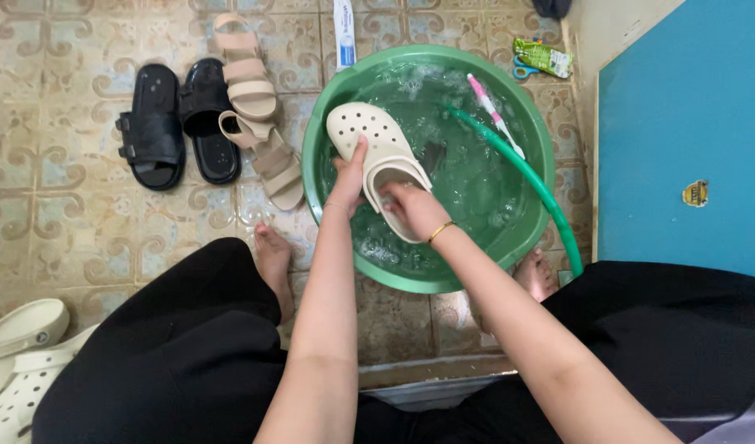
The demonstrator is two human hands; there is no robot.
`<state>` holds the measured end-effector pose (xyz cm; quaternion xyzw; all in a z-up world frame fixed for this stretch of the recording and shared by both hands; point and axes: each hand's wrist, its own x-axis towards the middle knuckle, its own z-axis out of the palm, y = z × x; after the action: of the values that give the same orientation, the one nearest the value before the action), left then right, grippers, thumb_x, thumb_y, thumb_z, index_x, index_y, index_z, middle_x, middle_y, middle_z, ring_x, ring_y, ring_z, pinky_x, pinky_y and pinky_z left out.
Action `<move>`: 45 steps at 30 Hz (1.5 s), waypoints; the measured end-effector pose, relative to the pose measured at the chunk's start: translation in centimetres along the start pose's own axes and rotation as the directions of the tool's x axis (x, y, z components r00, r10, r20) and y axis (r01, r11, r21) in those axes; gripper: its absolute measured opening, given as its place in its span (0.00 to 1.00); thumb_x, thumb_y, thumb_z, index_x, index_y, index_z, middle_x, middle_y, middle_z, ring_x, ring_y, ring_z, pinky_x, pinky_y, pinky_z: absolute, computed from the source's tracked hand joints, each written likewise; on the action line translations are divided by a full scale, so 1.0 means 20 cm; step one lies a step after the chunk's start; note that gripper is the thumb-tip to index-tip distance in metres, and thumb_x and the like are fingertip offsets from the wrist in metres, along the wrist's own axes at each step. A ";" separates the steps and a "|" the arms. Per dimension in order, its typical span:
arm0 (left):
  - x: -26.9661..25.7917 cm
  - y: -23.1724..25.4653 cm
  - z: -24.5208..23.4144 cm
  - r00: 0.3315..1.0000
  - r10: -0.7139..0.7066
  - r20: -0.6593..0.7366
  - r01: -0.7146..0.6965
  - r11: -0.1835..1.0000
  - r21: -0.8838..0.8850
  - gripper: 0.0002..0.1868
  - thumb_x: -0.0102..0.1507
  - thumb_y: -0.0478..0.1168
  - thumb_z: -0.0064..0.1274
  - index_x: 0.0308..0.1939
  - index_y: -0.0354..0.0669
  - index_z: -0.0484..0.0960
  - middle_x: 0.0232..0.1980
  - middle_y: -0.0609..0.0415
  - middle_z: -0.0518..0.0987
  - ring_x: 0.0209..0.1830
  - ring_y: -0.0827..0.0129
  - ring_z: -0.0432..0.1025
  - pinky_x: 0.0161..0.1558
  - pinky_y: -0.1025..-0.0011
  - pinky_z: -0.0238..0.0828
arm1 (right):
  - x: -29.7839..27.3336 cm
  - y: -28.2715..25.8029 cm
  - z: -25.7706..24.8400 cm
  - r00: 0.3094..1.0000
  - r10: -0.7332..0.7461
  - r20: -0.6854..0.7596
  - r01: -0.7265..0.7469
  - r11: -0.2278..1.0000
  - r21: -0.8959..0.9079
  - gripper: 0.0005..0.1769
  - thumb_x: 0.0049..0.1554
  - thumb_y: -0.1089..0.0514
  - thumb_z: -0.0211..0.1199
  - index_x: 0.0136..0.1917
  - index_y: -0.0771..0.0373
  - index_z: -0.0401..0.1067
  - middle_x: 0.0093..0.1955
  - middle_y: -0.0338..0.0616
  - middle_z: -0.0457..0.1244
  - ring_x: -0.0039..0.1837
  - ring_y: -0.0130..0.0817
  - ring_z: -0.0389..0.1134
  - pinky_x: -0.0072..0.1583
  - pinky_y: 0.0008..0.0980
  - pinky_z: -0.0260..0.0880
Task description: The person washes several pairs of shoes, including white clogs and beige sandals, in a green basin filled with water. They use a toothbrush to scrub the shoes and rinse them with a hose, then place the cleaned shoes on the floor.
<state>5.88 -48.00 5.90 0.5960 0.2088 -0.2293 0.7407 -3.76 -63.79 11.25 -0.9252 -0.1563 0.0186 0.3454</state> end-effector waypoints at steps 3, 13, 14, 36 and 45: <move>-0.02 0.05 0.01 1.000 -0.018 0.024 0.019 0.999 -0.046 0.62 0.52 0.75 0.50 0.74 0.40 0.41 0.69 0.37 0.65 0.63 0.47 0.72 0.48 0.40 0.78 | -0.01 -0.02 -0.03 0.999 0.018 -0.041 -0.017 1.000 0.013 0.11 0.57 0.59 0.64 0.55 0.57 0.73 0.50 0.53 0.68 0.53 0.53 0.71 0.55 0.45 0.71; 0.02 0.02 0.09 0.987 0.160 0.021 -0.161 0.987 0.012 0.57 0.57 0.74 0.51 0.72 0.36 0.46 0.68 0.38 0.69 0.65 0.55 0.71 0.58 0.56 0.74 | 0.09 -0.05 -0.06 0.981 0.194 0.000 -0.194 0.981 0.021 0.08 0.56 0.63 0.61 0.50 0.58 0.75 0.47 0.47 0.71 0.51 0.49 0.72 0.54 0.44 0.71; 0.04 0.01 0.10 0.977 0.211 0.015 -0.211 0.976 0.056 0.57 0.60 0.74 0.51 0.72 0.32 0.48 0.68 0.36 0.69 0.67 0.55 0.70 0.62 0.60 0.72 | 0.09 -0.05 -0.06 0.979 0.205 0.003 -0.204 0.979 -0.011 0.08 0.56 0.63 0.61 0.50 0.58 0.75 0.48 0.48 0.71 0.52 0.50 0.72 0.54 0.44 0.71; -0.02 0.16 0.13 0.995 0.045 -0.091 -0.046 0.999 -0.010 0.62 0.53 0.71 0.56 0.74 0.46 0.37 0.67 0.30 0.65 0.62 0.45 0.70 0.52 0.51 0.76 | 0.10 0.01 -0.16 0.990 -0.133 -0.040 0.121 0.968 -0.221 0.11 0.54 0.62 0.66 0.52 0.58 0.76 0.49 0.50 0.65 0.51 0.52 0.70 0.53 0.47 0.71; -0.26 0.14 0.07 0.921 0.375 0.110 -0.320 0.563 0.762 0.68 0.48 0.60 0.72 0.77 0.66 0.35 0.68 0.13 0.55 0.70 0.29 0.57 0.66 0.55 0.61 | 0.10 0.20 0.09 0.996 0.079 -0.032 -0.085 0.913 -0.399 0.07 0.60 0.52 0.62 0.49 0.55 0.76 0.48 0.48 0.69 0.49 0.49 0.72 0.50 0.46 0.72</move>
<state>3.44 -48.44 11.48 0.8891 -0.0060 -0.1263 0.4398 -1.06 -64.92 7.51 -0.9821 -0.1152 -0.0062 0.1492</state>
